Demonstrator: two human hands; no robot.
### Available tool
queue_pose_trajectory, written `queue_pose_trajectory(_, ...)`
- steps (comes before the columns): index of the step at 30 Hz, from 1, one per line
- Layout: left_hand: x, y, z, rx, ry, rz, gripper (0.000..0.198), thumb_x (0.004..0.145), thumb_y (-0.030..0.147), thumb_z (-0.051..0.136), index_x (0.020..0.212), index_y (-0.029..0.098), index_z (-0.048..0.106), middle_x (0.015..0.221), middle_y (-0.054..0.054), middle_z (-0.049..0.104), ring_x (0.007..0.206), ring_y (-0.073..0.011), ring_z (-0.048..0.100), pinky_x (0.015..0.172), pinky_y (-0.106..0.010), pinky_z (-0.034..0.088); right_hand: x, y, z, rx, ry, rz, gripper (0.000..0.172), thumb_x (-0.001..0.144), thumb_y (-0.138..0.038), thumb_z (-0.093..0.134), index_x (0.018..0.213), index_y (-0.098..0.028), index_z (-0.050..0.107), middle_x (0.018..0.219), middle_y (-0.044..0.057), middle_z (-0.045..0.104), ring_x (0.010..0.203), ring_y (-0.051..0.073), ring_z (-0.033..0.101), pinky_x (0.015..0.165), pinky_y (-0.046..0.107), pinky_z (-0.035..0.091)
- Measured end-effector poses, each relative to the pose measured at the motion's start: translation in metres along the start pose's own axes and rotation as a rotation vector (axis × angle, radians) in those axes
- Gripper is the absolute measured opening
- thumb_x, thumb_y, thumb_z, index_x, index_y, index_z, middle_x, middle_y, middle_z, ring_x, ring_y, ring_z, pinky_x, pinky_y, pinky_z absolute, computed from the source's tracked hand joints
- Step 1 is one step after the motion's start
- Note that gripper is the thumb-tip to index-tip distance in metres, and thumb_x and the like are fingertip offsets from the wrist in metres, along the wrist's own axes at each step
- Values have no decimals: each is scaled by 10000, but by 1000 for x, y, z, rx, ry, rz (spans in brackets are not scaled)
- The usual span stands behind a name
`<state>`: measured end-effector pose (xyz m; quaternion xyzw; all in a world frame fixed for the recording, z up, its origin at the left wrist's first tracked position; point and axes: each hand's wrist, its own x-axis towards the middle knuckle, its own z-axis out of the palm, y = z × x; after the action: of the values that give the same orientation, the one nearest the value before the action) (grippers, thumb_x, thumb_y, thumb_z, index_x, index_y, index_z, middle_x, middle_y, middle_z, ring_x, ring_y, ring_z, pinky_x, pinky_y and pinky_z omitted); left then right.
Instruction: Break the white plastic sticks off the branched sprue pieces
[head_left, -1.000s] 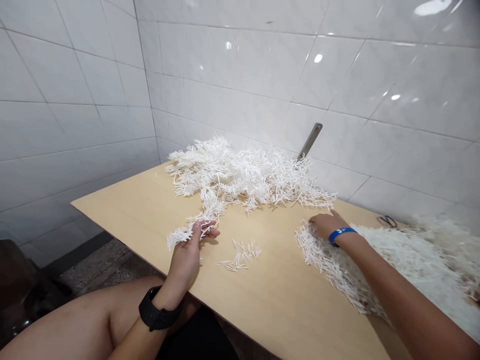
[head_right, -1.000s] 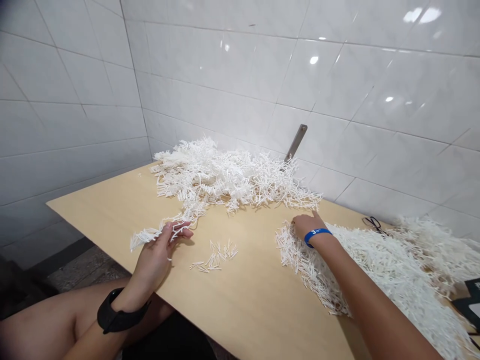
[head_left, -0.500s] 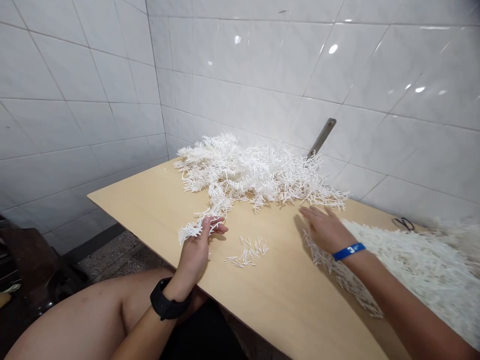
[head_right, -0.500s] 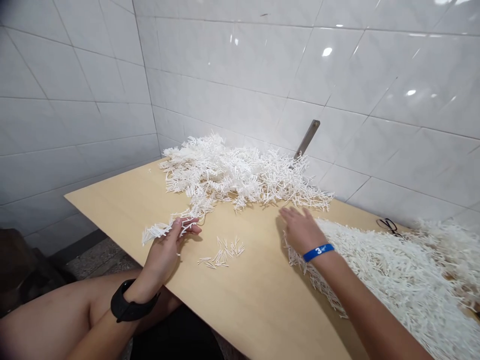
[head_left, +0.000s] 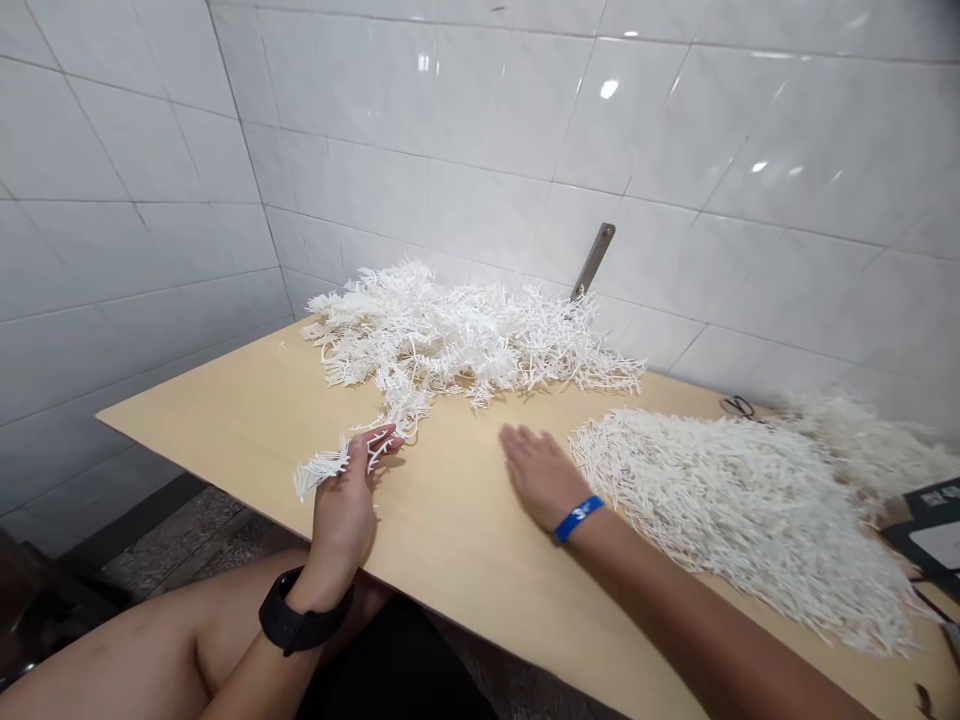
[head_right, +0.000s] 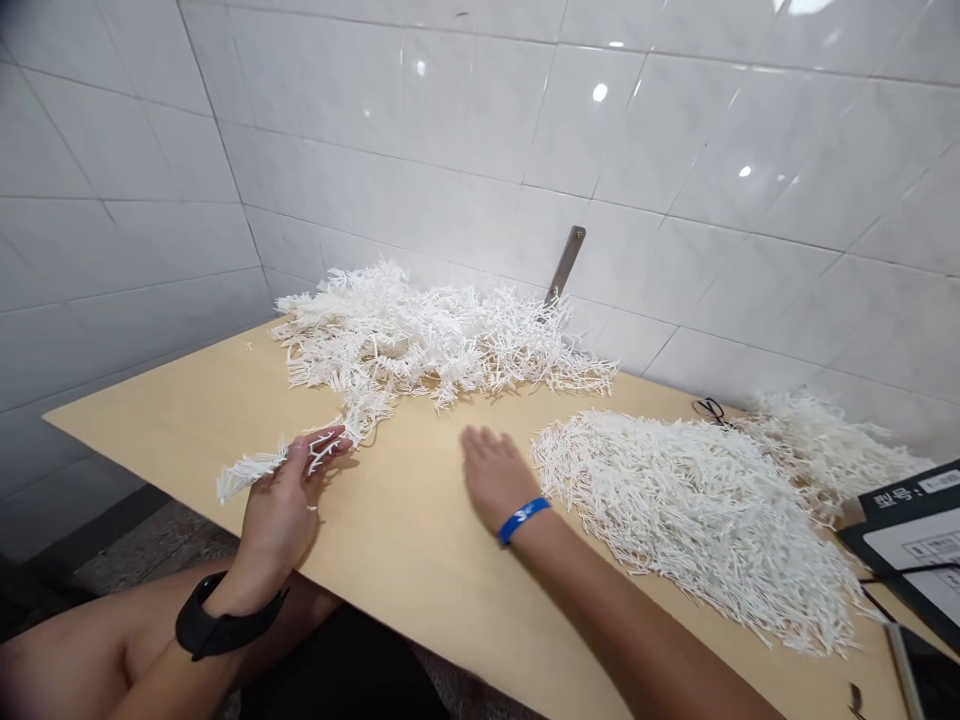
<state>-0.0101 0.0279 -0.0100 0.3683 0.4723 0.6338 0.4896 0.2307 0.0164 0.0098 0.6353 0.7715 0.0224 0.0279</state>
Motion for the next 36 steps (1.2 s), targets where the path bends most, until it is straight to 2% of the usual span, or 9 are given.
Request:
queue_pose_trajectory(3,-2,3,0,109,-63,-26,489,870,607,496,1033,196,706,978,-79,756,963,-247,685,943,-386,481,-13,52,-4,-55,20,205,506,958,-162,301,1413,3,448,1480,190,420,1399,339,354,1158,562,212)
queue_pose_trajectory(6,-6,11,1,261,-106,-8,529,886,636,425,1050,218,704,997,-76,756,1038,-267,660,962,-397,461,-22,63,-14,-87,77,271,507,963,-164,295,1421,-2,437,1503,174,396,1432,339,284,1179,559,133)
queue_pose_trajectory(9,-10,21,4,390,-192,12,558,899,654,356,1095,249,687,1047,-62,750,1064,-271,656,972,-397,461,-23,31,-22,43,187,121,497,991,-243,301,1443,-75,425,1522,117,390,1443,287,275,1192,502,158)
queue_pose_trajectory(11,-13,26,6,430,-264,-4,573,909,654,319,1136,260,669,1071,-55,748,1058,-266,664,982,-396,463,-21,-2,-23,281,273,-48,454,986,-261,329,1369,-99,513,1427,132,523,1358,269,425,1140,460,303)
queue_pose_trajectory(14,-16,28,7,397,-312,-21,579,921,631,312,1146,236,672,1076,-66,747,1097,-264,648,1029,-392,435,-15,-49,-18,640,208,-269,322,951,-179,365,1100,-163,650,1077,91,714,1005,206,646,904,346,499)
queue_pose_trajectory(18,-17,23,6,267,-390,-55,583,932,612,322,1174,221,681,1141,-77,724,1144,-250,617,1045,-370,424,-5,-84,-11,981,120,-300,242,929,-146,385,905,-182,623,808,34,672,762,165,626,740,294,489)
queue_pose_trajectory(21,-17,21,5,236,-494,-73,578,942,592,325,1228,224,666,1191,-79,705,1159,-247,602,1063,-371,409,1,-91,-7,1210,81,-255,201,952,-275,444,859,-183,596,802,35,650,739,167,604,713,296,475)
queue_pose_trajectory(27,-17,23,6,300,-658,-59,558,963,569,291,1317,270,601,1200,-64,695,1226,-240,557,1115,-382,349,2,-85,2,1502,37,-268,414,962,-502,443,760,-172,593,667,18,567,634,149,536,643,291,443)
queue_pose_trajectory(36,-13,23,1,448,-646,97,459,950,491,431,1302,257,610,1193,-87,681,1094,-251,616,1033,-391,411,2,-85,-1,1674,59,-140,425,898,-543,551,691,-172,580,603,5,576,534,117,495,543,265,411)
